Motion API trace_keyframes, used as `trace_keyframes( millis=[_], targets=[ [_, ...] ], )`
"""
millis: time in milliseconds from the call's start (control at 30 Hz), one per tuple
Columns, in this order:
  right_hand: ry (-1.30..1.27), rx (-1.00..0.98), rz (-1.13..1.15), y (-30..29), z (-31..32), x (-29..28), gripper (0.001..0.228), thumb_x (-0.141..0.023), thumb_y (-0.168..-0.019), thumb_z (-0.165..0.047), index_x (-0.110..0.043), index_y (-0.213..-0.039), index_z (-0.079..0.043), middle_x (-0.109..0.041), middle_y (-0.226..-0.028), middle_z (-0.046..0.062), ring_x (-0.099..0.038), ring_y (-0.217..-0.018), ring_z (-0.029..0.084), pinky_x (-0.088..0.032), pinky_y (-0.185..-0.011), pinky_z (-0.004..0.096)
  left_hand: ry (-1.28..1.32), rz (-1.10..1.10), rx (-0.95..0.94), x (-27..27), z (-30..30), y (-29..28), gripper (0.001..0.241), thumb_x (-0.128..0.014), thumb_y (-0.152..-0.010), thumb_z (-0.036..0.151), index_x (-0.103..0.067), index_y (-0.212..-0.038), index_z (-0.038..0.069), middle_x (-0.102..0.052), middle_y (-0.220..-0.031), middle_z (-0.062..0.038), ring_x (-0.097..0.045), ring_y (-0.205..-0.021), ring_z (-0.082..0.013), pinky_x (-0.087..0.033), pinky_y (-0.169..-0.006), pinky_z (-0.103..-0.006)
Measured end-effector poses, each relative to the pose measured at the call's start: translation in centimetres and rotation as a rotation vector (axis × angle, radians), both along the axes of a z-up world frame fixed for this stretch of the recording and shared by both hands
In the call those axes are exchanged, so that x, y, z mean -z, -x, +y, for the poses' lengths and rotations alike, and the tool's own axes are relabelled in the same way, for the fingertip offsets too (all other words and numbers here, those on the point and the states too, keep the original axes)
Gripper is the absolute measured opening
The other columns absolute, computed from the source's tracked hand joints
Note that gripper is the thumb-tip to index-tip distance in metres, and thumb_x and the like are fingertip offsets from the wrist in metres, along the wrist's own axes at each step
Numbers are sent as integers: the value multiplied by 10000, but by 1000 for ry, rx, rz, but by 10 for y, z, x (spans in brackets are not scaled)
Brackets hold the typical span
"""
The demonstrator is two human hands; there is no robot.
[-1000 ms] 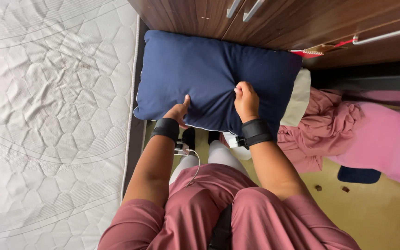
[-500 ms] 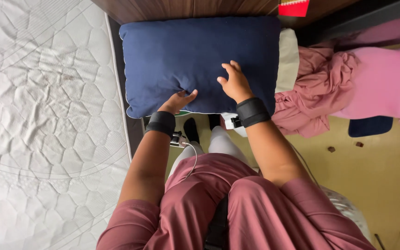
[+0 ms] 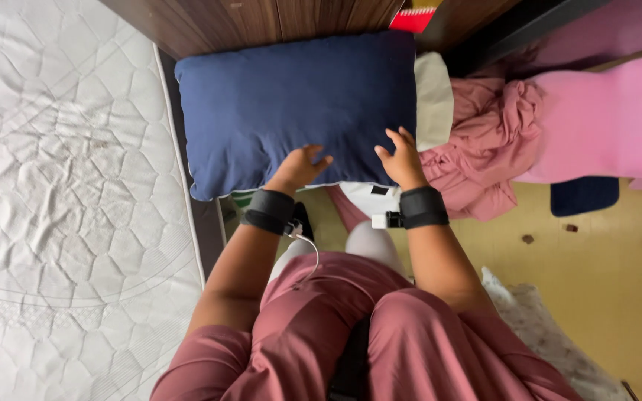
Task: The person folds a pink duvet and a white sheet on a bed, then stacks several pillows on the floor beside the bed. The person uses their hands to gather and fold the bedding items and to move the pillows.
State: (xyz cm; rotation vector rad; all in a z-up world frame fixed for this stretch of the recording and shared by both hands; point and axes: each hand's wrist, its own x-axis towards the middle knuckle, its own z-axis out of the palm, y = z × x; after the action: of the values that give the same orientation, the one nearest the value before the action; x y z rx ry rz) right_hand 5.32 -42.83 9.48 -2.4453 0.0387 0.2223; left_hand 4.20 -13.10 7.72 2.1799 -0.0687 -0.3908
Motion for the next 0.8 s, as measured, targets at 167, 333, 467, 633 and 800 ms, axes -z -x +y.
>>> trace_keyframes(
  millis=[167, 333, 467, 633, 800],
  targets=[
    [-31, 73, 62, -11, -63, 3, 548, -766, -910, -268, -594, -1383, -53, -460, -1544, 241, -535, -1317, 392, -473, -1075, 427, 80, 181, 24, -43, -69, -20, 606, -724, -915, 453, -638, -1311, 2, -698, -1185, -238, -679, -1105, -350, -546, -925, -419],
    [-133, 95, 129, -20, -162, 67, 553, -732, -890, -234, -567, -1380, -37, -463, -1538, 220, -634, -1176, 364, -534, -1007, 395, 76, 29, -3, -29, -170, -23, 536, -719, -928, 425, -679, -1253, 2, -737, -1133, -221, -718, -1022, -350, -572, -873, -411],
    [-64, -136, 62, -43, -235, 136, 508, -746, -916, -160, -591, -1379, -19, -511, -1502, 240, -555, -1343, 382, -498, -1075, 404, 193, 92, -129, -6, -246, -22, 500, -740, -927, 379, -667, -1229, -12, -756, -1015, -203, -756, -932, -309, -590, -814, -375],
    [-74, -342, 190, -45, -273, 200, 574, -734, -891, -125, -558, -1431, -37, -432, -1552, 286, -520, -1372, 418, -482, -1086, 409, 251, 304, -161, 51, -315, 5, 407, -688, -962, 315, -690, -1224, 4, -761, -926, -190, -760, -850, -307, -576, -778, -365],
    [-42, -374, 288, -45, -290, 243, 656, -807, -826, -171, -566, -1426, -58, -223, -1608, 332, -479, -1376, 444, -484, -1056, 415, 214, 424, -137, 123, -366, 19, 667, -652, -943, 298, -428, -1513, 31, -668, -1254, -265, -677, -1123, -400, -541, -922, -399]
  ],
)
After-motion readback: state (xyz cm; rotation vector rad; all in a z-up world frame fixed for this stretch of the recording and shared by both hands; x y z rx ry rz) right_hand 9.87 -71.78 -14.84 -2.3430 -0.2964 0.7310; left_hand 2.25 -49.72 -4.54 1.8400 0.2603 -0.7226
